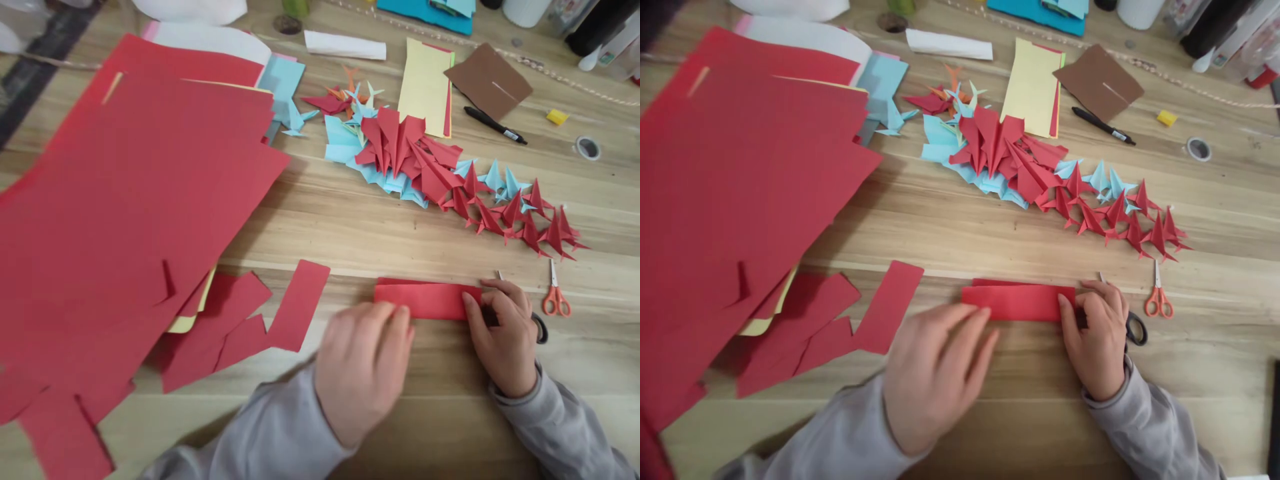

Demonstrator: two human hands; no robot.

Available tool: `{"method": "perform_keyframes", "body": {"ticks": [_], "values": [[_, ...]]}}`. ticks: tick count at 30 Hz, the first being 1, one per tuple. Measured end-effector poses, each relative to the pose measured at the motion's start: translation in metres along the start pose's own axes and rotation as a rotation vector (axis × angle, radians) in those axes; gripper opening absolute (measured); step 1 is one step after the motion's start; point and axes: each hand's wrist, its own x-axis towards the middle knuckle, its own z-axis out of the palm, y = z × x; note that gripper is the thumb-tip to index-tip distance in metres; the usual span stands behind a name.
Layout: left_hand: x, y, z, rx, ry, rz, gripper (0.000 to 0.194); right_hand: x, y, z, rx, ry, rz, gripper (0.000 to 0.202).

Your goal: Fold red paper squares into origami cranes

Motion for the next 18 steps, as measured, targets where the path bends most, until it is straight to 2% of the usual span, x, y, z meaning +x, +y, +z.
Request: {"method": "perform_keyframes", "body": {"ticks": [2, 5, 10, 18], "values": [[-0.008, 0.013, 0.004, 0.009, -0.082, 0.121, 0.041, 0.0, 0.0, 0.0, 0.009, 0.0, 0.0, 0.017], [-0.016, 0.024, 0.012, 0.025, -0.205, 0.096, 0.053, -0.001, 0.0, -0.001, 0.019, 0.007, -0.01, 0.017], [-0.017, 0.019, 0.018, 0.015, -0.323, 0.062, 0.065, -0.002, 0.0, -0.001, 0.023, 0.012, -0.014, 0.017], [-0.015, 0.014, 0.016, -0.013, -0.407, 0.063, 0.068, -0.002, -0.001, -0.002, 0.043, 0.003, -0.012, 0.015]]}}
